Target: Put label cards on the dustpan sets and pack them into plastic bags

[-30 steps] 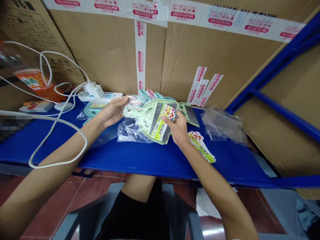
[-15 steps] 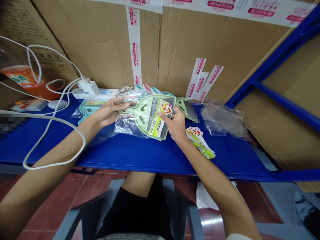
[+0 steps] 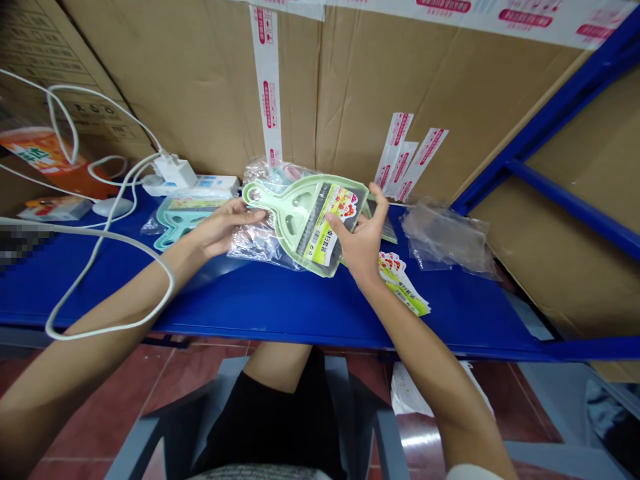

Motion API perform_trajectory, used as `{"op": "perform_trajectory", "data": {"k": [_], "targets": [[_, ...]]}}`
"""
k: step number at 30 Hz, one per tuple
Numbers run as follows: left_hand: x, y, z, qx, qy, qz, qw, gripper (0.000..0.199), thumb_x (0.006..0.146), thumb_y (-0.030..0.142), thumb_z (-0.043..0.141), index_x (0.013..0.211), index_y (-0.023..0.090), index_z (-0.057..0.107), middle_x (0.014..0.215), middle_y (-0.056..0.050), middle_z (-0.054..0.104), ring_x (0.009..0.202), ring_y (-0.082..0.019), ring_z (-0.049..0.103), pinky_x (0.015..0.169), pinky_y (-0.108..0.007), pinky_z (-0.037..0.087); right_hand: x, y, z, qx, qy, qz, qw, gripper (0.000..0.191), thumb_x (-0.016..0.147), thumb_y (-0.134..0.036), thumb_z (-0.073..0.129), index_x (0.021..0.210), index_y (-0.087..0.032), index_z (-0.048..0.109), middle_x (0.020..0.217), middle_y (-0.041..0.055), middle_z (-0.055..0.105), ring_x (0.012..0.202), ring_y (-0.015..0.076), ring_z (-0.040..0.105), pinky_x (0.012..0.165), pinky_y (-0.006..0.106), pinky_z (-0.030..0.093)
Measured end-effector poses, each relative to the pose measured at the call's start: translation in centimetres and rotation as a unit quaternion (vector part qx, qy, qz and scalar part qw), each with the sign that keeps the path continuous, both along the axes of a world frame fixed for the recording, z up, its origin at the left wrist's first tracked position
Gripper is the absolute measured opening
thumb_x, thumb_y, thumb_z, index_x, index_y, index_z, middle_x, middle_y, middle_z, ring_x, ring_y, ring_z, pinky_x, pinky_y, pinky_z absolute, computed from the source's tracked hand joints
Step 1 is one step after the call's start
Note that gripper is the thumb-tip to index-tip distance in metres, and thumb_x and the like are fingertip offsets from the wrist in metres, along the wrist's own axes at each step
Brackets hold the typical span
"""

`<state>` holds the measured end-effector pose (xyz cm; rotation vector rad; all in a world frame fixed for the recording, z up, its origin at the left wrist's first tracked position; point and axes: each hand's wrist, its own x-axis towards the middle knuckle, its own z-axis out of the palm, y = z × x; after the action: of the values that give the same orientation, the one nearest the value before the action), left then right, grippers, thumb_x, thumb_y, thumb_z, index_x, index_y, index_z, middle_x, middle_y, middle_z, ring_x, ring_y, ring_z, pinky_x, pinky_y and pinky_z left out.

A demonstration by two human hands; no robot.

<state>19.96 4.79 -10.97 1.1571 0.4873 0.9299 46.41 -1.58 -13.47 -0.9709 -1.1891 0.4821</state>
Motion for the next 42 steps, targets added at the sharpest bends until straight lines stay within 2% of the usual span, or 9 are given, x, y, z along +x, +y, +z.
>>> {"op": "perform_trajectory", "data": {"k": [2,5,7,11,14,16,28,36,42], "targets": [[0.4,-0.2,-0.2,-0.018,-0.009,0.004,1.0,0.025,0.083,0.018,0.093,0.104,0.016,0.079,0.099,-0.008,0.085,0.099,-0.028,0.084,0.097,-0.044,0.071,0.0,-0.3,0.6,0.03,-0.041,-0.023,0.998,0.081,0.087,-0.067,0.089,0.15,-0.037,0.048,0.127,0.0066,0.074,0.112,0.0288,0.077,0.104,0.052,0.065],[0.9,-0.4,-0.3,-0.038,-0.025,0.01,0.999,0.022,0.084,0.016,0.092,0.101,0.017,0.078,0.099,-0.007,0.084,0.095,-0.024,0.083,0.098,-0.041,0.071,0.2,-0.7,1.4,0.061,-0.107,-0.073,0.99,0.038,0.094,-0.061,0.084,0.108,-0.029,0.069,0.104,0.0032,0.073,0.101,0.0257,0.074,0.103,0.049,0.062],[0.9,-0.3,-0.3,-0.042,-0.032,0.015,0.999,0.023,0.084,0.015,0.091,0.104,0.017,0.079,0.1,-0.007,0.085,0.094,-0.022,0.083,0.1,-0.041,0.07,0.4,-0.8,1.6,0.05,-0.147,-0.092,0.984,0.032,0.097,-0.058,0.081,0.091,-0.027,0.073,0.093,0.0023,0.072,0.096,0.0251,0.072,0.103,0.049,0.061],[0.5,0.1,-0.3,-0.043,-0.044,0.017,0.998,0.025,0.085,0.015,0.092,0.106,0.018,0.079,0.099,-0.006,0.084,0.095,-0.021,0.083,0.101,-0.039,0.07,1.0,-0.9,1.5,0.033,-0.167,-0.045,0.984,0.036,0.096,-0.059,0.083,0.114,-0.028,0.084,0.115,0.0066,0.077,0.114,0.0293,0.075,0.109,0.052,0.061],[0.1,0.2,-0.2,-0.032,-0.05,0.021,0.998,0.026,0.084,0.016,0.094,0.105,0.018,0.079,0.101,-0.005,0.084,0.095,-0.02,0.082,0.1,-0.037,0.069,1.5,-0.8,1.6,0.038,-0.193,0.016,0.98,0.071,0.082,-0.062,0.095,0.144,-0.032,0.077,0.144,0.0087,0.069,0.14,0.0343,0.067,0.122,0.056,0.055],[-0.1,0.1,0.0,-0.023,-0.042,0.025,0.999,0.03,0.083,0.018,0.095,0.108,0.019,0.08,0.103,-0.005,0.084,0.098,-0.022,0.082,0.1,-0.038,0.069,1.8,-0.7,1.5,0.031,-0.208,0.035,0.977,0.08,0.08,-0.065,0.096,0.15,-0.034,0.073,0.149,0.0086,0.066,0.146,0.0355,0.064,0.126,0.058,0.052],[0.4,-0.7,0.1,0.038,0.004,0.037,0.999,0.064,0.069,0.018,0.099,0.128,0.02,0.074,0.11,-0.011,0.085,0.117,-0.038,0.081,0.098,-0.044,0.069,0.7,-1.7,1.9,0.046,-0.236,-0.012,0.971,0.076,0.082,-0.061,0.096,0.152,-0.038,0.073,0.16,0.0058,0.063,0.155,0.0382,0.056,0.137,0.064,0.037],[0.4,-1.0,0.2,0.036,0.009,0.01,0.999,0.067,0.072,0.02,0.099,0.133,0.022,0.073,0.125,-0.011,0.083,0.124,-0.037,0.078,0.098,-0.043,0.07,0.5,-2.5,2.4,0.039,-0.255,-0.05,0.965,0.05,0.096,-0.05,0.083,0.145,-0.039,0.079,0.152,0.0022,0.07,0.157,0.0373,0.053,0.139,0.066,0.032],[0.2,-0.4,-0.3,0.045,0.007,0.022,0.999,0.048,0.075,0.023,0.099,0.118,0.019,0.078,0.116,-0.011,0.085,0.117,-0.036,0.081,0.095,-0.042,0.071,0.8,-2.4,2.6,0.024,-0.264,-0.01,0.964,0.068,0.081,-0.056,0.097,0.145,-0.04,0.079,0.158,0.0029,0.066,0.155,0.0388,0.056,0.14,0.067,0.029]]}}
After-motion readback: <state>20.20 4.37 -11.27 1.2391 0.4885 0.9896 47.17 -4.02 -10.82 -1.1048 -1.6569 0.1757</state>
